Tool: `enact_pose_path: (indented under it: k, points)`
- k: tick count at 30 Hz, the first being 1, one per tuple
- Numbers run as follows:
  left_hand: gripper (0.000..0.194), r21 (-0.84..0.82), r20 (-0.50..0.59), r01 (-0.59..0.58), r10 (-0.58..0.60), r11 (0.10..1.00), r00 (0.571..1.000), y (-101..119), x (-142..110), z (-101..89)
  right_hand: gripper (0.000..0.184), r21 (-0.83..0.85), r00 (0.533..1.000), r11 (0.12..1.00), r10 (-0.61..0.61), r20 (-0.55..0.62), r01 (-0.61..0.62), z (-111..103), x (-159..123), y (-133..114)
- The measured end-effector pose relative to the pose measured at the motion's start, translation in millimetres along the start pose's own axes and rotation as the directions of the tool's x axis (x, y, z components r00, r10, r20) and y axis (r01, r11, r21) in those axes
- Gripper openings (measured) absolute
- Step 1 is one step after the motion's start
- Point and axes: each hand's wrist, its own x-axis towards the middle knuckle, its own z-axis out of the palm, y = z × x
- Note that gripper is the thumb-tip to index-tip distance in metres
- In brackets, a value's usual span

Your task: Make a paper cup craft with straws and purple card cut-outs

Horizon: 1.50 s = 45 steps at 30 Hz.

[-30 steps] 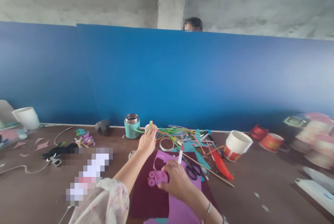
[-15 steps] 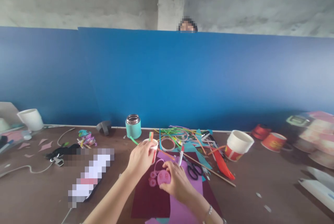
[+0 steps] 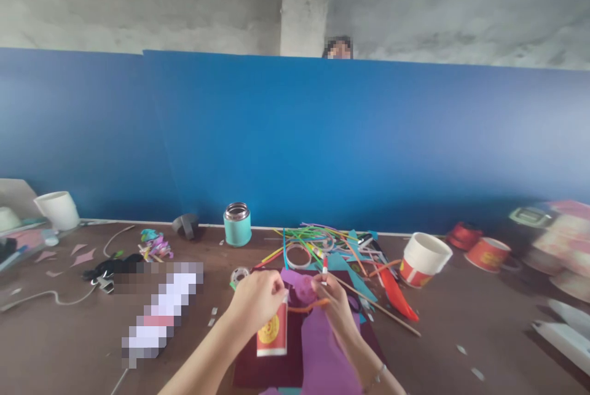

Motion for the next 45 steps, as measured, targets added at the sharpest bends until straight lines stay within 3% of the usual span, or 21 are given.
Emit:
enact_pose_path:
  k: [3,6,12,16,19,22,25,28,31,33,35,36,40,45]
  points:
    - [0.013,0.032,-0.027,-0.040,0.040,0.999,0.999,4.4,0.6,17.3,0.028,0.101,0.997,0.995,0.009,-0.080,-0.001,-3.4,-2.3,-2.4]
    - [0.017,0.012,-0.106,-0.089,0.090,0.996,0.990,5.0,4.6,23.0,0.031,0.178,0.984,0.984,0.023,-0.176,0.009,-5.5,-2.2,-3.6]
    - [0.016,-0.050,-0.313,-0.066,0.047,0.997,0.949,-21.1,15.9,-7.7,0.036,0.265,0.962,0.964,0.066,-0.264,0.007,-15.9,8.3,-5.5]
    - [0.012,0.026,-0.279,0.080,-0.070,0.996,0.958,-48.9,21.6,-26.2,0.039,0.285,0.948,0.958,0.067,-0.310,0.026,-24.9,17.5,-3.3]
    - [0.013,0.022,-0.284,0.049,-0.041,0.999,0.958,-47.6,21.3,-27.9,0.039,0.217,0.950,0.975,0.014,-0.312,0.057,-27.2,20.1,-5.4]
    - [0.013,-0.058,-0.341,-0.147,0.118,0.988,0.933,-21.0,17.3,-20.3,0.024,0.005,0.965,0.987,-0.156,-0.209,0.160,-22.7,14.3,-16.2]
    - [0.025,-0.163,-0.301,-0.302,0.244,0.939,0.922,11.7,13.7,-7.2,0.014,-0.206,0.948,0.927,-0.318,0.011,0.314,-11.9,0.0,-31.0]
    - [0.028,-0.282,-0.188,-0.267,0.220,0.921,0.957,29.3,14.3,5.1,0.018,-0.275,0.905,0.865,-0.374,0.202,0.419,-3.3,-12.8,-38.2]
    - [0.016,-0.284,-0.087,-0.193,0.175,0.939,0.981,28.2,19.1,11.4,0.022,-0.324,0.897,0.842,-0.364,0.251,0.432,-5.4,-9.2,-34.7]
    - [0.014,-0.248,-0.113,-0.155,0.130,0.956,0.985,22.0,23.0,11.5,0.029,-0.443,0.919,0.807,-0.311,0.242,0.390,-10.5,5.1,-30.3]
    - [0.015,-0.235,-0.185,-0.121,0.078,0.964,0.980,15.5,26.5,9.3,0.034,-0.680,0.932,0.637,-0.257,0.256,0.363,-13.9,25.0,-26.3]
    - [0.015,-0.242,-0.224,-0.108,0.053,0.964,0.973,12.8,27.8,7.8,0.031,-0.715,0.929,0.593,-0.245,0.277,0.369,-13.9,35.1,-24.4]
    - [0.016,-0.311,-0.320,-0.102,-0.003,0.945,0.947,6.7,30.4,2.9,0.030,-0.738,0.888,0.495,-0.210,0.410,0.458,-1.8,63.5,-16.0]
    - [0.025,-0.355,-0.327,-0.116,-0.007,0.928,0.945,3.2,31.6,3.0,0.021,-0.745,0.863,0.437,-0.209,0.460,0.503,11.7,69.7,-9.0]
